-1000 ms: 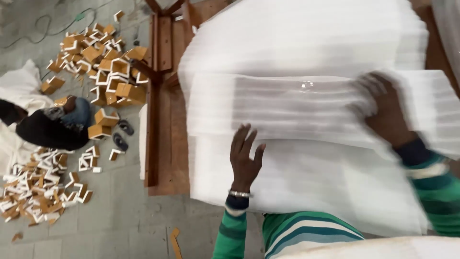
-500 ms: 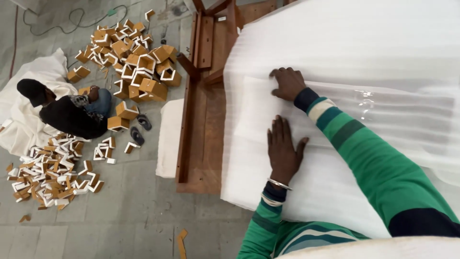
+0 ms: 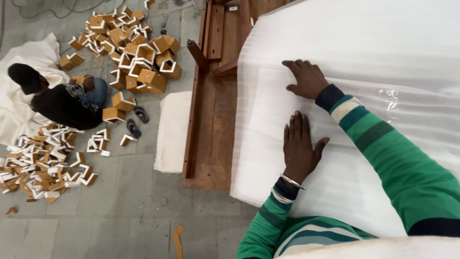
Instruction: The person wraps wooden furniture frame components in white foam sheeting on a workbench, folds the foam over each part, and secures the wrap with strips of clear tape pulled from a tape roll. They handle one frame piece at a time, tucking the foam edges around the wood before taping.
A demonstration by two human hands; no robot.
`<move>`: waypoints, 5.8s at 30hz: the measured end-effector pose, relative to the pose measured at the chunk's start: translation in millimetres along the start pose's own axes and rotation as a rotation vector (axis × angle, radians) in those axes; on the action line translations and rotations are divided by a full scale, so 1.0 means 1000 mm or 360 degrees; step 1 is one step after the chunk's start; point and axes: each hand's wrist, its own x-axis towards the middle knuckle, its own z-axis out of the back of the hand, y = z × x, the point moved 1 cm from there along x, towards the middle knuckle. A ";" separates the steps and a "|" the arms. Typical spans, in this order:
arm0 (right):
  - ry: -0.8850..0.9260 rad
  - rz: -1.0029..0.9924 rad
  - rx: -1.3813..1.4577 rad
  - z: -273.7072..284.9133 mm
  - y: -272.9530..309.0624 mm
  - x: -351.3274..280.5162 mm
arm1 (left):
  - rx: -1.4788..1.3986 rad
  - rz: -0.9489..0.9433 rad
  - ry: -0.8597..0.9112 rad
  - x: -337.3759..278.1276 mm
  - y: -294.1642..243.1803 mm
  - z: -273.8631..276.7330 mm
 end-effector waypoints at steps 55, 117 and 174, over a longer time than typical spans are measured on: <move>0.0706 -0.0174 -0.0300 -0.004 0.014 -0.035 | -0.2029 0.1210 -0.0190 0.078 0.088 -0.004; 0.0342 -0.0265 0.0827 0.226 -0.087 -0.194 | 0.0524 0.0008 0.0029 0.027 -0.048 -0.048; 0.1070 -0.0408 0.0547 0.129 -0.012 -0.051 | -0.0372 -0.0093 0.0054 0.062 0.071 -0.021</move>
